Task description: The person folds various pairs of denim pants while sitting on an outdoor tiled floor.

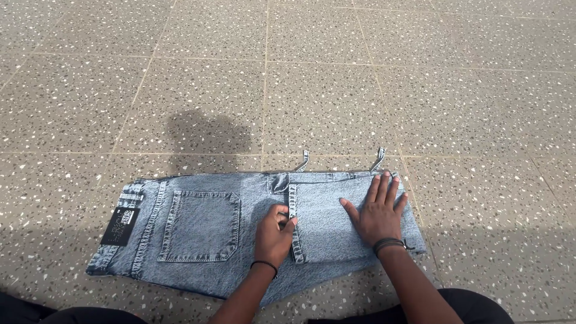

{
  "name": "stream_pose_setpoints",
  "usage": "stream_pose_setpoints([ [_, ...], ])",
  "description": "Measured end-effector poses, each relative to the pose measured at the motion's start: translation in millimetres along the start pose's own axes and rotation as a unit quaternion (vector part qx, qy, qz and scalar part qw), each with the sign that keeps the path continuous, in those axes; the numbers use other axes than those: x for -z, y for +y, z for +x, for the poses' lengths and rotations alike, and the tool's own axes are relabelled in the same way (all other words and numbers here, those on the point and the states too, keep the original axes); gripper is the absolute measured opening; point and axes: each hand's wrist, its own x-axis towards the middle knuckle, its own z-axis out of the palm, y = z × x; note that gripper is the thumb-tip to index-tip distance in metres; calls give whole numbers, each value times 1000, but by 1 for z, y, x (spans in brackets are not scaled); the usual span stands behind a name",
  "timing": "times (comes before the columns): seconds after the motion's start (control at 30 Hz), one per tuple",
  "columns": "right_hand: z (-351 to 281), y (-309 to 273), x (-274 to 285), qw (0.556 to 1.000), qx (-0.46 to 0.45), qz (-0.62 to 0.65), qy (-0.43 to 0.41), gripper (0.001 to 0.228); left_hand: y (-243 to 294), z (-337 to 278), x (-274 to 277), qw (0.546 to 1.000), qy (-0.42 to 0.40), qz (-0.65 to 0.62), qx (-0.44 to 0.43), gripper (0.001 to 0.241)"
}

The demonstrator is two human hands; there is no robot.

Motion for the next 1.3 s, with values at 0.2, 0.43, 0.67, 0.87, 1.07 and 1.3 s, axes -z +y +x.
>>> stream_pose_setpoints([
  [0.2, -5, -9, 8, 1000, -3, -11, 17, 111, 16, -9, 4, 994, 23, 84, -60, 33],
  [0.43, -1, -13, 2, 998, -28, 39, 45, 102, 40, -23, 10, 990, 23, 95, -98, 49],
  [0.67, 15, -6, 5, 998, -25, 50, 24, 104, 65, -40, 10, 823, -90, 451, -333, 81],
  [0.87, 10, 14, 72, 941, -321, 56, -94, 144, 52, -32, 10, 808, -160, 516, -234, 108],
  [1.07, 19, 139, -14, 912, -312, 159, -213, 84, 84, 2, 61, 844, -359, 378, -127, 90],
  [1.3, 33, 160, 60, 790, -292, 521, -141, 49, 133, -2, 196, 868, -260, 407, -114, 69],
])
